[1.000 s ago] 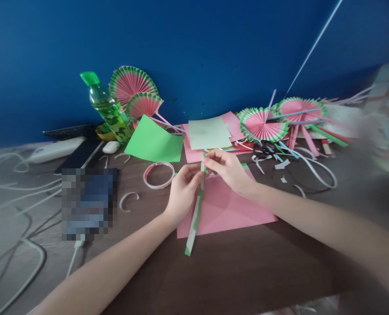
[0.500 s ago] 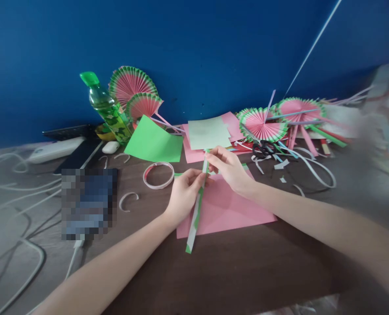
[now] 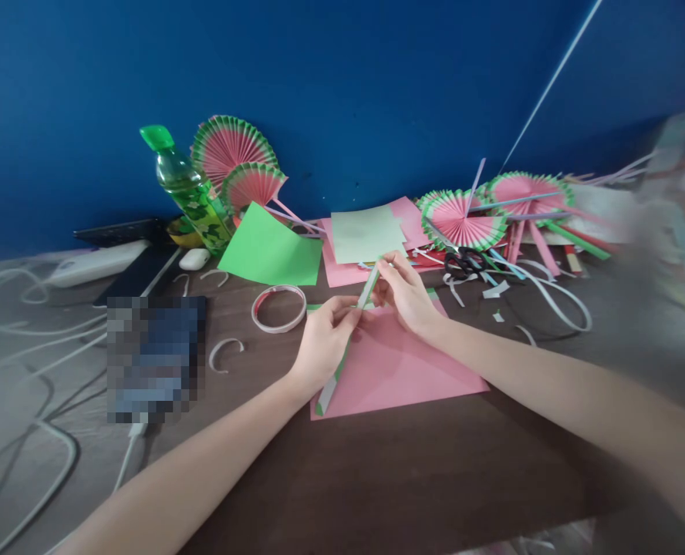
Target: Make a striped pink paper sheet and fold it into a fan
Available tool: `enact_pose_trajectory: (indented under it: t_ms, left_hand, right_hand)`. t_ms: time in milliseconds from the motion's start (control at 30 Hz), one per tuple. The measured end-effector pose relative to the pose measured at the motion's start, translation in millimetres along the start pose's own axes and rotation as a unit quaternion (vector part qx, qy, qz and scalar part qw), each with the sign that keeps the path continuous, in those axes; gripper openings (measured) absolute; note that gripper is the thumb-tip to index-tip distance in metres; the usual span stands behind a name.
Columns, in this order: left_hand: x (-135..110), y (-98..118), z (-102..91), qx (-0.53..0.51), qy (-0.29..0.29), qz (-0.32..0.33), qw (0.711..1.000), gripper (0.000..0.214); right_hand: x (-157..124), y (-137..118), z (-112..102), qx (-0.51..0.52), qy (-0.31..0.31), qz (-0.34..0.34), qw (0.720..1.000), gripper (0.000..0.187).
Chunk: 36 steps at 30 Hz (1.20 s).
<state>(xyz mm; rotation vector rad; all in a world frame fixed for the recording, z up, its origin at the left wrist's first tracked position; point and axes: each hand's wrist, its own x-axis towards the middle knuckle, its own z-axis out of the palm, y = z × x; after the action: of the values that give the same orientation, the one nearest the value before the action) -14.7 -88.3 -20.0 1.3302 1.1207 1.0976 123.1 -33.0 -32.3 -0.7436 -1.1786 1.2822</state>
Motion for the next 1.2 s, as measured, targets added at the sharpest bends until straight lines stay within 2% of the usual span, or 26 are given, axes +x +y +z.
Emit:
enact_pose_trajectory:
  t_ms: [100,200,267,367,533,733,867,967,1200]
  left_hand:
    - [-0.5,2.4,0.0,-0.004,0.011,-0.009,1.0,0.012]
    - [0.3,4.6,-0.4,0.002,0.017,-0.002,1.0,0.01]
    - [1.0,4.8,-0.9,0.016,0.016,0.011,1.0,0.01]
    - [1.5,3.4,-1.6,0.051,-0.004,0.017,0.999,0.014]
    - [1.3,2.5,-1.8,0.093,-0.036,0.008,0.995,0.014]
    - [0.1,3.6,-1.5,0.051,-0.034,-0.006,0.998,0.011]
    - [0.4,1.2,-1.9,0.042,-0.011,-0.001,0.999,0.012]
    - [1.0,0.4,-2.6,0.056,-0.011,0.019,0.998,0.014]
    - [0.0,4.1,-3.0,0.028,-0.02,0.024,0.999,0.013]
  right_hand:
    - [0.0,1.5,-2.3,0.016,-0.008,0.007,1.0,0.025]
    - [-2.9,-2.4,-1.9,-0.03,-0.071,0.008,0.997,0.036]
    - [-5.6,-6.7,0.1,-0.077,-0.103,0.007,0.992,0.037]
    - [-8.2,-11.7,3.4,-0.116,-0.093,0.01,0.989,0.033]
    - [-7.6,-10.9,5.0,-0.129,-0.037,0.027,0.991,0.034]
    - [-6.0,-7.6,3.4,-0.146,-0.028,0.024,0.989,0.038]
    - [-7.1,-10.7,3.2,-0.139,-0.086,0.019,0.986,0.043]
    - [-9.9,-14.7,4.7,-0.164,-0.139,0.029,0.976,0.037]
    - [-9.8,-12.5,6.0,-0.206,-0.132,0.019,0.97,0.032]
